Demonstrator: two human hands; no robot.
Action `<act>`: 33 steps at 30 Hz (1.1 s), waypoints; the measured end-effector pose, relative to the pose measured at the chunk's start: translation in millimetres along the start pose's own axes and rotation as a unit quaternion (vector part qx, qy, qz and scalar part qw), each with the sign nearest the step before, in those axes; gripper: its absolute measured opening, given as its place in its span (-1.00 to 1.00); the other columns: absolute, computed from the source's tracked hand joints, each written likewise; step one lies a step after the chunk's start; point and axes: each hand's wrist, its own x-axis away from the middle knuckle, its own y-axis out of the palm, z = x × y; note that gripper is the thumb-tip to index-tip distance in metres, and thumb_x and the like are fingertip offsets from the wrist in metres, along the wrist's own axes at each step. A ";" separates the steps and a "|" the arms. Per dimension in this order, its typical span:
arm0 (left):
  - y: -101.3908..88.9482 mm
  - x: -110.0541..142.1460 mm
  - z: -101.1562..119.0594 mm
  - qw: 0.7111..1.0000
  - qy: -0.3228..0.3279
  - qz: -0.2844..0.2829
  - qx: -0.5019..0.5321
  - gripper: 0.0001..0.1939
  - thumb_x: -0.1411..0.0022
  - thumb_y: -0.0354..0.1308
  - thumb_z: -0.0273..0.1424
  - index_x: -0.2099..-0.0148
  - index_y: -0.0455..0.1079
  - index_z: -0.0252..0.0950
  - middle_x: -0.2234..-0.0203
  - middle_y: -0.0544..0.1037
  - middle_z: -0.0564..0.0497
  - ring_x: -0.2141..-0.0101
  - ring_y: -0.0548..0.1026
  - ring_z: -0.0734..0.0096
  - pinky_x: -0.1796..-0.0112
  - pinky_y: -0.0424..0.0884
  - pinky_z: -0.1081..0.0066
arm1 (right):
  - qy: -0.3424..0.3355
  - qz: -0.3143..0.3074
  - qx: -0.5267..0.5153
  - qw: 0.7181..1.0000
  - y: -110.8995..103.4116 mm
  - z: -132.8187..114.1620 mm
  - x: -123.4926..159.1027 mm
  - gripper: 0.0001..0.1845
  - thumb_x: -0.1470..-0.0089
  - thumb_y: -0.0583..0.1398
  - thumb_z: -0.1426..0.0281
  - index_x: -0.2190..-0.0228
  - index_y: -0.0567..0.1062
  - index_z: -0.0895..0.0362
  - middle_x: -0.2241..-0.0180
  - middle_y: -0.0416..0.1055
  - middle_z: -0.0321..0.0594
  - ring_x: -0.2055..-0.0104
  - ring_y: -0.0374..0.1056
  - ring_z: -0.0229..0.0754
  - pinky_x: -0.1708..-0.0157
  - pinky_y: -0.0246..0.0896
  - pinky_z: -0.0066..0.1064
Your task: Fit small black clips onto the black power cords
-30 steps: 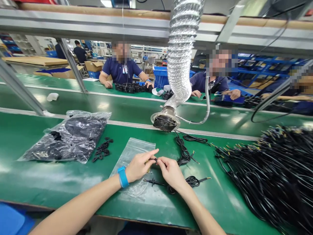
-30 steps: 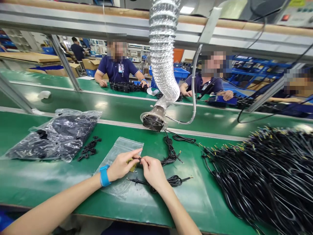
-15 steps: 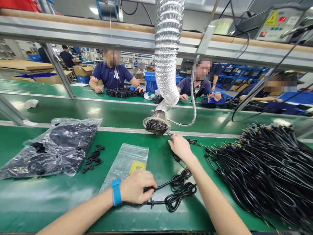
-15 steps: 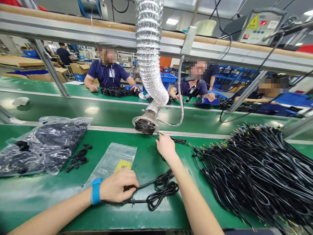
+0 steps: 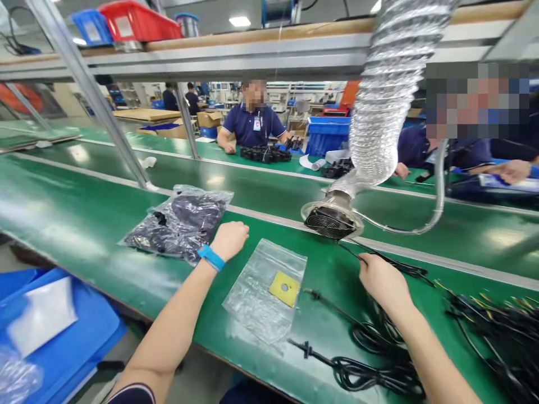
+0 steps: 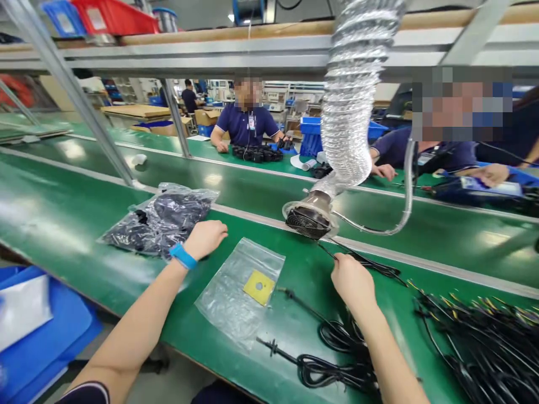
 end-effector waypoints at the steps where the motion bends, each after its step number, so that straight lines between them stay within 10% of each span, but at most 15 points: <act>1: 1.0 -1.0 -10.4 0.999 -0.022 -0.022 -0.013 -0.86 -0.28 0.12 -0.42 0.24 0.50 -0.33 0.28 0.54 -0.14 0.19 0.52 0.22 0.20 0.37 0.36 | -0.011 0.021 -0.014 1.000 -0.2 0.5 4.9 -0.63 -0.16 -0.02 0.46 0.19 0.56 0.22 0.22 0.56 0.07 0.25 0.51 0.02 0.32 0.31 -0.28; 12: 23.2 -7.3 -29.1 0.995 -0.070 -0.074 -0.025 -0.83 -0.21 0.06 -0.60 0.27 0.48 -0.40 0.28 0.52 -0.18 0.21 0.53 0.22 0.18 0.39 0.35 | -0.261 -0.006 -0.271 0.926 -2.5 -76.2 62.1 -0.47 -0.33 -0.09 0.14 0.35 0.58 0.08 0.47 0.43 -0.19 0.42 0.40 -0.17 0.39 0.25 -0.41; 29: 31.8 -11.9 0.7 0.991 -0.023 0.055 0.122 -0.75 -0.26 0.07 -0.50 0.02 0.40 -0.28 0.31 0.53 -0.03 0.28 0.49 0.31 0.26 0.36 0.39 | -0.312 -0.062 -0.224 0.921 -5.1 -61.8 70.1 -0.75 -0.24 0.06 0.42 0.41 0.51 0.10 0.46 0.46 -0.21 0.41 0.35 -0.17 0.35 0.19 -0.35; 33: 37.8 -11.1 18.0 0.925 -0.030 0.067 0.372 -0.84 -0.19 0.16 -0.46 0.18 0.52 -0.31 0.43 0.52 0.00 0.42 0.48 0.38 0.33 0.39 0.40 | -0.335 -0.064 -0.210 0.916 -3.0 -65.9 71.4 -0.75 -0.17 0.07 0.48 0.50 0.46 0.10 0.53 0.42 -0.25 0.49 0.27 -0.22 0.38 0.14 -0.37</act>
